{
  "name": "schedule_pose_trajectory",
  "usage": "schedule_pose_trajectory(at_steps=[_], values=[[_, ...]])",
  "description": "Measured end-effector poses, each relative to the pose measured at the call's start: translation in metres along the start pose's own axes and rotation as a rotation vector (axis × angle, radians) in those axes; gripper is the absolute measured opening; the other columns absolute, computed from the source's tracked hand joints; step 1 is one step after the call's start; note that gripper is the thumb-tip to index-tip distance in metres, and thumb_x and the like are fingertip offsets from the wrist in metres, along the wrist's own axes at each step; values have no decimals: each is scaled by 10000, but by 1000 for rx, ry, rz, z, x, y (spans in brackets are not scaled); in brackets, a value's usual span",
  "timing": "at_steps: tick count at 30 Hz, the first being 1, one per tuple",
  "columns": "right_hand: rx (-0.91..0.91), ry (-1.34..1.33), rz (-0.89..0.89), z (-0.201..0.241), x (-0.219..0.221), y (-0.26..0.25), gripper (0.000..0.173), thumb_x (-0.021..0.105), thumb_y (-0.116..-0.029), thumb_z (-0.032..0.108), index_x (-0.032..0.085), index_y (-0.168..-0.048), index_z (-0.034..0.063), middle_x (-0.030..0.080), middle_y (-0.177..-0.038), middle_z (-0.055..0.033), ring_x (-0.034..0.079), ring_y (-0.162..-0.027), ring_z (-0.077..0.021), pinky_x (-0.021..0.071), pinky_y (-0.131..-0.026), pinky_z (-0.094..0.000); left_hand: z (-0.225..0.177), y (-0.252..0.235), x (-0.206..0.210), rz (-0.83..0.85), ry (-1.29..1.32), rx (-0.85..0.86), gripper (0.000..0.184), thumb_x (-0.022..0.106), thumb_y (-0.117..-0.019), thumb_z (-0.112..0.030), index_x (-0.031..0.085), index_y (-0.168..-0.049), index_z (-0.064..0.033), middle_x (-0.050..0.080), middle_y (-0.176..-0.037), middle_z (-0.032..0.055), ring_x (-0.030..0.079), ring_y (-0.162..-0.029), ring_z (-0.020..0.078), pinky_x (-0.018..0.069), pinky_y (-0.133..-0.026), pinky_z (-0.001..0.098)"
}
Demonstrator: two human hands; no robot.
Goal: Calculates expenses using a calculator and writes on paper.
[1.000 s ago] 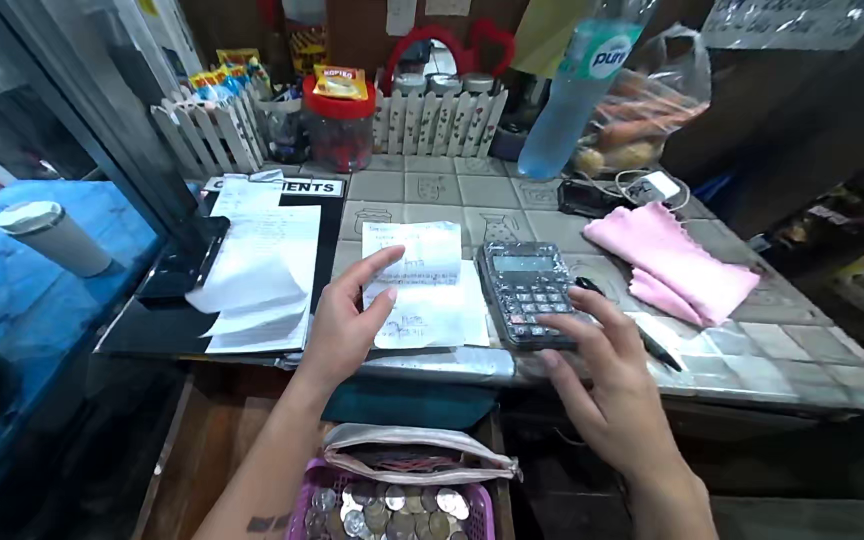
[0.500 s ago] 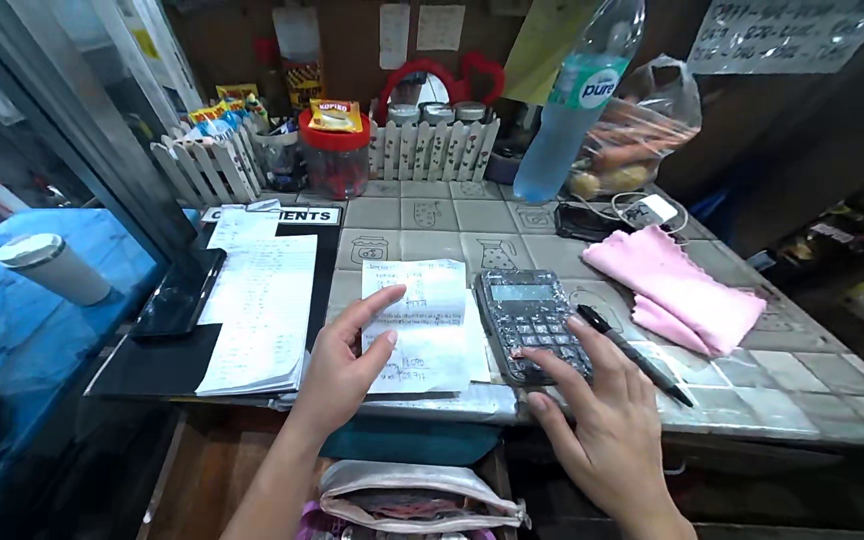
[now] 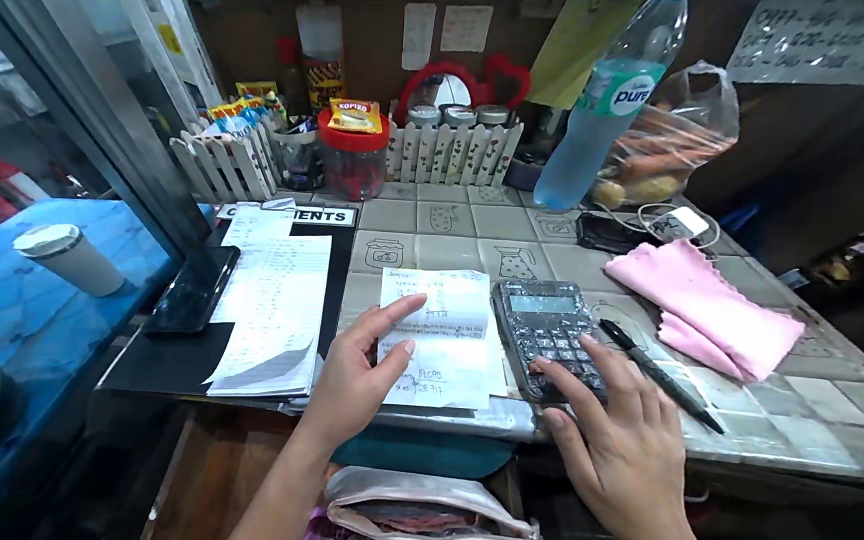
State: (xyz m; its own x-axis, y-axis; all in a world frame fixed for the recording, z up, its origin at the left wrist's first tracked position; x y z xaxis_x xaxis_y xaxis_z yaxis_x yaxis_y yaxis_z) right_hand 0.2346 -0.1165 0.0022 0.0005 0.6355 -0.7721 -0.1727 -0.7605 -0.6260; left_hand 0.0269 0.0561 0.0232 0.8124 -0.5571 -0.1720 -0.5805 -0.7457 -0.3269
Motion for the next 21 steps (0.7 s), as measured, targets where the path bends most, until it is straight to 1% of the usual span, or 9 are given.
schedule_pose_trajectory(at_steps=[2, 4, 7, 10, 13, 16, 18, 21], values=[[8, 0, -6, 0, -1, 0, 547, 278, -1062, 577, 621, -1406, 325, 474, -1568, -115, 439, -1438, -342, 339, -1108, -600, 0, 0, 0, 2, -2, 10, 513, 606, -987, -29, 595, -1452, -245, 604, -1419, -37, 668, -1110, 132, 603, -847, 315], [8, -7, -12, 0, -1, 0, 537, 293, -1062, 575, 622, -1403, 322, 474, -1568, -114, 440, -1435, -346, 340, -1105, -600, -1, 0, 1, 1, -2, 10, 511, 607, -988, -27, 597, -1452, -241, 611, -1405, -27, 675, -1084, 136, 605, -834, 311], [14, -12, -16, 0, -2, -1, 529, 311, -1056, 578, 624, -1390, 315, 478, -1564, -109, 450, -1429, -340, 349, -1097, -599, -1, 0, 1, -1, -8, 10, 509, 605, -989, -26, 599, -1450, -242, 620, -1382, -20, 681, -1037, 135, 607, -789, 300], [33, -16, -17, -1, -1, 0, 537, 329, -1048, 588, 615, -1397, 298, 469, -1570, -117, 453, -1426, -345, 351, -1097, -595, -1, 0, 1, 1, -22, 21, 507, 605, -988, -29, 598, -1451, -236, 619, -1395, -25, 684, -1044, 130, 605, -799, 298], [44, -3, -13, -1, -2, 0, 575, 344, -1039, 599, 602, -1422, 256, 465, -1573, -124, 461, -1420, -349, 355, -1106, -595, -1, 0, 2, 11, -17, 23, 501, 599, -992, -25, 597, -1451, -228, 618, -1396, -20, 683, -1066, 135, 610, -822, 304], [46, 5, -13, -1, -2, -1, 593, 348, -1036, 596, 597, -1423, 222, 463, -1570, -142, 480, -1401, -364, 367, -1087, -605, -1, 0, 2, 4, -38, 13, 508, 607, -988, -29, 599, -1448, -244, 629, -1370, -25, 690, -1024, 128, 610, -790, 297], [45, 1, -19, -1, -2, -1, 583, 356, -1036, 593, 601, -1419, 228, 465, -1570, -137, 489, -1391, -366, 373, -1081, -607, -1, 0, 1, 1, -43, 12, 508, 616, -986, -38, 601, -1446, -253, 634, -1359, -26, 690, -1014, 126, 609, -783, 299], [42, -4, -33, -1, -2, -1, 544, 369, -1035, 591, 641, -1370, 259, 478, -1558, -135, 496, -1380, -363, 372, -1073, -604, 0, -1, 2, 4, -46, 26, 513, 617, -982, -36, 599, -1449, -248, 638, -1340, -22, 681, -1013, 128, 604, -780, 294]])
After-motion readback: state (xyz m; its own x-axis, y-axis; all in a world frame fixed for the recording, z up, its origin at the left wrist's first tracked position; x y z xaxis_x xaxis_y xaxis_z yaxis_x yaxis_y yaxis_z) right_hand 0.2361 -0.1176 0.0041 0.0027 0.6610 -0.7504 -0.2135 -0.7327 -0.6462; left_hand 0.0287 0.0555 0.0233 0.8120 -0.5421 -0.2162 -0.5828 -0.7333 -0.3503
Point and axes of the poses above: each hand's wrist, its own y-axis away from the middle knuckle, its own x-axis out of the palm, z = x × y, the point moved 8 cm from there along -y, towards the middle knuckle
